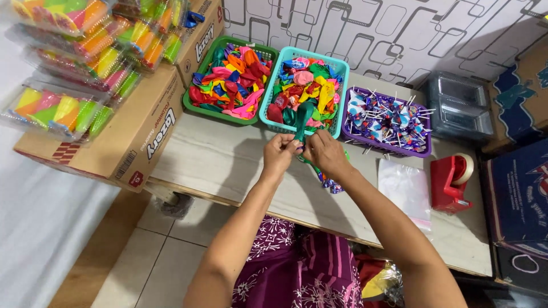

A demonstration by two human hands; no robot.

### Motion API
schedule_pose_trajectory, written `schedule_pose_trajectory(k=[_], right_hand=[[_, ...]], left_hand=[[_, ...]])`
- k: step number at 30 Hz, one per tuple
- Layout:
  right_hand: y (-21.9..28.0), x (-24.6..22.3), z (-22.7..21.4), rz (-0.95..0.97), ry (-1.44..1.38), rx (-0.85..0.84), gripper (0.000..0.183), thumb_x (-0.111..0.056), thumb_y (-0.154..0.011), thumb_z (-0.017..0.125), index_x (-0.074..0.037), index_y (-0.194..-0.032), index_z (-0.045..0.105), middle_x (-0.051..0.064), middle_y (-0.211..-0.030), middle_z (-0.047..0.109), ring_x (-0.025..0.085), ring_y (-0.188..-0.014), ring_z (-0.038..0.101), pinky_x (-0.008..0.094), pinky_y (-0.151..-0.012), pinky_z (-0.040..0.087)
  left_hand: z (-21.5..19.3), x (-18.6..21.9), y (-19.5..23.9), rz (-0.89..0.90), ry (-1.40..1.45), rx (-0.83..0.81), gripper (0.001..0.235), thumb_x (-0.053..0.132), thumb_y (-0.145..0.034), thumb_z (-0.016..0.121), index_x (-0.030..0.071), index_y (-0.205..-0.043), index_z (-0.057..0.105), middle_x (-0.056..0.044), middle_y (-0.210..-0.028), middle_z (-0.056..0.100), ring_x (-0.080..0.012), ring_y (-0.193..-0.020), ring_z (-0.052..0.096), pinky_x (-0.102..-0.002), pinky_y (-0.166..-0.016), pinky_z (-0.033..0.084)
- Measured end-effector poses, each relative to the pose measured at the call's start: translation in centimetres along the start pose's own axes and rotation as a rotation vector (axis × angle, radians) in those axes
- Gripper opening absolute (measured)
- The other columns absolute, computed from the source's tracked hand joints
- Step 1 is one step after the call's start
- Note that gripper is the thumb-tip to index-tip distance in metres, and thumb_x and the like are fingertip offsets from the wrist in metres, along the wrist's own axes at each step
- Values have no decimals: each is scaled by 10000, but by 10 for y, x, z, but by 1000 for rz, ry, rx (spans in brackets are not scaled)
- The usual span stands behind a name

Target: The person is manually assembling balloon sets by attaching colorful balloons to plastic sticks/holders.

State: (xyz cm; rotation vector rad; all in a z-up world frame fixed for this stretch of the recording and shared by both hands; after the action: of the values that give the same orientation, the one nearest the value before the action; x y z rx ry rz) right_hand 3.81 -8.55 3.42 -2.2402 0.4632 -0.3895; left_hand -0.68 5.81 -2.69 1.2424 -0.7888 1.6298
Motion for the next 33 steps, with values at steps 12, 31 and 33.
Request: schedule_pose_trajectory(k=[12, 31, 33], right_hand=[[51, -17, -20, 1340, -1098, 136, 244, -84, -950, 725, 61, -1142, 683, 135, -897, 689, 197, -771, 677, 311, -609, 586], [150, 144, -40, 1199, -138, -110, 156, -207, -984, 741, -156, -1125, 783, 108, -946, 760, 335, -943, 724, 457, -833, 533], [168, 184, -26, 1099, 83, -199, 156, -213, -914, 771, -245, -1066, 787, 10, -976, 745, 249, -929, 733, 437, -867, 554]], left_hand=[[23, -35, 8, -97, -4, -125, 242, 44, -901, 753, -88, -1084, 665, -247, -925, 694, -281, -763, 749, -363, -648, 665], [81, -64, -28, -83, -534, -351, 330, 238, -948, 652, 184, -1273, 676, -88, -1176, 726, -274, -1149, 685, -448, -999, 526], [95, -58, -38, -11, -510, -364, 323, 203, -947, 646, 192, -1268, 684, -77, -1130, 735, -270, -1130, 684, -441, -999, 528]])
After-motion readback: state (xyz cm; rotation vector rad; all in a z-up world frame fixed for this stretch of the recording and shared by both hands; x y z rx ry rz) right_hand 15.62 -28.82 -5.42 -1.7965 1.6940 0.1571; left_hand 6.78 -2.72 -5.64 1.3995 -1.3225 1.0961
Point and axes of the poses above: each hand's wrist, its own y-axis away from the middle knuckle, its own z-axis out of the palm, x = y × z, the point moved 1 cm from there along -y, towards the middle knuckle
